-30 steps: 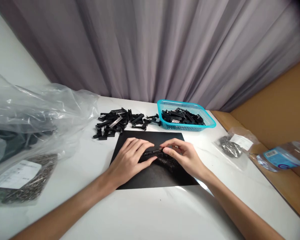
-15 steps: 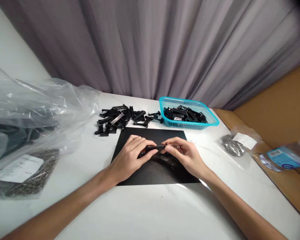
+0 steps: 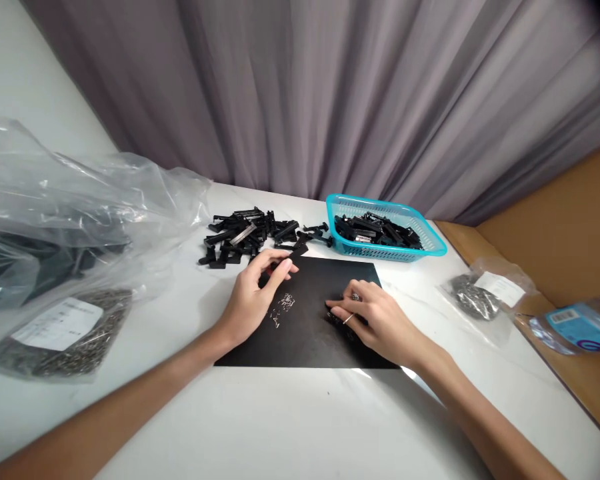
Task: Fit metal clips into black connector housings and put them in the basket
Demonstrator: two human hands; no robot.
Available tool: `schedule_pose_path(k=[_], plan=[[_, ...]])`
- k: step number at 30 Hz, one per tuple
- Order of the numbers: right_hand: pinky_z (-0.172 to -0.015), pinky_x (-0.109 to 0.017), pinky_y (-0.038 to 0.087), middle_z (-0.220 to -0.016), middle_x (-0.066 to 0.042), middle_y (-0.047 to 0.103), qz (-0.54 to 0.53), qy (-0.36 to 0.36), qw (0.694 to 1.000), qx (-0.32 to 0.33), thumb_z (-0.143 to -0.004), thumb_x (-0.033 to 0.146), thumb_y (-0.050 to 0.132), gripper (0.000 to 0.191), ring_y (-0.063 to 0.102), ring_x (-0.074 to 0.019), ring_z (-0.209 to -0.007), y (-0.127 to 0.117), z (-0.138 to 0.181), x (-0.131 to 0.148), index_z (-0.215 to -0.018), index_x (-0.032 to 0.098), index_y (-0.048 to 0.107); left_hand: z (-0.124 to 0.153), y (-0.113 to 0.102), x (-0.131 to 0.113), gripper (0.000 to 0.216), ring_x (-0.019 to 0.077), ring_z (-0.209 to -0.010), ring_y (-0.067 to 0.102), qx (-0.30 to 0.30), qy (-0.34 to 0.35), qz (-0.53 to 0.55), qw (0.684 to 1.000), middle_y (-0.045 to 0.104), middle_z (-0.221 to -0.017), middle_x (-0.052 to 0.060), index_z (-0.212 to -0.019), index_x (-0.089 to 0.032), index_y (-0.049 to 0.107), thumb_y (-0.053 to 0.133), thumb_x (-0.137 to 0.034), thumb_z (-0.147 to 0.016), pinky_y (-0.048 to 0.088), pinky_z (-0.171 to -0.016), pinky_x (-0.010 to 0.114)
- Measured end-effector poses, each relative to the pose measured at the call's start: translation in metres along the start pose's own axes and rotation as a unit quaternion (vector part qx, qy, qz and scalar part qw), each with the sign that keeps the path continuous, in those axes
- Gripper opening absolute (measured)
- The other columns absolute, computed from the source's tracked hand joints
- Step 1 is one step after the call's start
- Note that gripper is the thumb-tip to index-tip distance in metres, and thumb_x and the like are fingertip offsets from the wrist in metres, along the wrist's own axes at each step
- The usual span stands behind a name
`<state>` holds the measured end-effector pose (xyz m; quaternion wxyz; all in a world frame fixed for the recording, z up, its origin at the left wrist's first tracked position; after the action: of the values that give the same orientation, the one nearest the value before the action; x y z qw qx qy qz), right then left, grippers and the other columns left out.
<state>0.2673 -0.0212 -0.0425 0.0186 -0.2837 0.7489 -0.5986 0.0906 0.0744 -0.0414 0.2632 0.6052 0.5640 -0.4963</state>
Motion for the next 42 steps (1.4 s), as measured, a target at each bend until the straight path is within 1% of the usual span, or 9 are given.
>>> schedule_pose_path(k=[4, 7, 13, 17, 25, 29, 35, 39, 42], plan=[[-0.075, -0.04, 0.048, -0.096, -0.011, 0.062, 0.053, -0.034, 0.998, 0.025, -0.108, 0.026, 0.045, 0.035, 0.055, -0.0241, -0.082, 0.009, 0.001, 0.014, -0.132, 0.014, 0.068, 0.0, 0.0, 0.001, 0.022, 0.0179, -0.096, 0.071, 0.0, -0.002, 0.027, 1.0, 0.076, -0.105, 0.003, -0.113, -0.022, 0.061, 0.061, -0.041, -0.102, 0.052, -0.094, 0.033], [-0.075, -0.04, 0.047, -0.099, -0.012, 0.064, 0.062, -0.031, 0.998, 0.0, -0.108, 0.023, 0.045, 0.034, 0.056, -0.0251, -0.085, 0.01, -0.002, 0.018, -0.133, 0.013, 0.066, 0.002, 0.006, 0.0, 0.024, 0.0193, -0.097, 0.075, 0.023, -0.014, 0.051, 0.998, 0.077, -0.108, 0.005, -0.116, -0.022, 0.059, 0.06, -0.042, -0.102, 0.054, -0.096, 0.035], [-0.077, -0.038, 0.045, -0.096, -0.008, 0.068, 0.036, -0.007, 0.995, -0.096, -0.105, 0.017, 0.052, 0.015, 0.057, -0.0241, -0.087, -0.004, -0.005, 0.005, -0.103, 0.018, 0.066, 0.007, 0.016, -0.006, 0.026, 0.0198, -0.092, 0.078, 0.061, -0.019, 0.039, 0.997, 0.079, -0.109, 0.005, -0.118, -0.022, 0.057, 0.06, -0.043, -0.102, 0.058, -0.091, 0.034], [-0.08, -0.038, 0.045, -0.096, -0.007, 0.068, 0.002, 0.016, 0.991, -0.136, -0.104, 0.015, 0.053, 0.012, 0.056, -0.0236, -0.088, -0.019, -0.002, -0.006, -0.101, 0.02, 0.062, 0.01, 0.02, -0.012, 0.026, 0.0181, -0.087, 0.077, 0.085, 0.008, -0.01, 0.996, 0.08, -0.108, 0.003, -0.12, -0.023, 0.058, 0.06, -0.042, -0.101, 0.058, -0.089, 0.033], [-0.073, -0.033, 0.047, -0.089, -0.004, 0.068, -0.053, 0.022, 0.99, -0.131, -0.102, 0.02, 0.062, 0.004, 0.056, -0.0216, -0.084, -0.023, 0.0, -0.008, -0.098, 0.022, 0.062, 0.017, 0.033, -0.012, 0.041, 0.017, -0.089, 0.079, 0.142, 0.009, -0.027, 0.989, 0.077, -0.11, 0.003, -0.135, -0.023, 0.054, 0.063, -0.041, -0.099, 0.062, -0.09, 0.03], [-0.073, -0.032, 0.049, -0.089, -0.004, 0.064, -0.055, 0.032, 0.991, -0.118, -0.104, 0.021, 0.058, 0.006, 0.058, -0.0204, -0.083, -0.017, 0.001, -0.013, -0.101, 0.022, 0.063, 0.021, 0.04, -0.012, 0.059, 0.0186, -0.084, 0.08, 0.174, -0.028, 0.007, 0.984, 0.072, -0.103, 0.002, -0.15, -0.025, 0.046, 0.066, -0.041, -0.096, 0.066, -0.077, 0.028], [-0.078, -0.032, 0.055, -0.098, -0.005, 0.064, -0.111, 0.053, 0.991, -0.059, -0.104, 0.01, 0.046, 0.023, 0.064, -0.019, -0.089, -0.004, 0.0, -0.017, -0.111, 0.025, 0.062, 0.027, 0.049, -0.012, 0.067, 0.0202, -0.083, 0.08, 0.213, -0.084, 0.1, 0.968, 0.07, -0.106, 0.002, -0.155, -0.034, 0.04, 0.069, -0.039, -0.094, 0.068, -0.067, 0.028], [-0.081, -0.033, 0.058, -0.112, -0.005, 0.067, -0.142, 0.038, 0.987, -0.062, -0.103, 0.009, 0.042, 0.028, 0.067, -0.0196, -0.099, -0.003, 0.001, -0.013, -0.117, 0.028, 0.057, 0.031, 0.057, -0.01, 0.06, 0.0195, -0.083, 0.079, 0.241, -0.089, 0.127, 0.958, 0.069, -0.109, 0.004, -0.151, -0.034, 0.044, 0.067, -0.037, -0.095, 0.067, -0.064, 0.027], [-0.081, -0.032, 0.06, -0.12, -0.006, 0.066, -0.17, 0.055, 0.981, -0.072, -0.102, 0.009, 0.043, 0.033, 0.07, -0.0194, -0.105, -0.002, 0.003, -0.017, -0.126, 0.029, 0.054, 0.031, 0.058, -0.01, 0.065, 0.0186, -0.086, 0.076, 0.247, -0.066, 0.116, 0.96, 0.069, -0.112, 0.005, -0.151, -0.032, 0.041, 0.069, -0.032, -0.093, 0.065, -0.069, 0.029]])
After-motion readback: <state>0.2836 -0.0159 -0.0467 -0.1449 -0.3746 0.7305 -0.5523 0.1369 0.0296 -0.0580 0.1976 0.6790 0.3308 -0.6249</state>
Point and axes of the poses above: each hand's wrist, its own z-axis away from the middle knuckle, its own y-axis out of the palm, x = y × z, the point moved 9 cm from there along -z, towards the middle knuckle
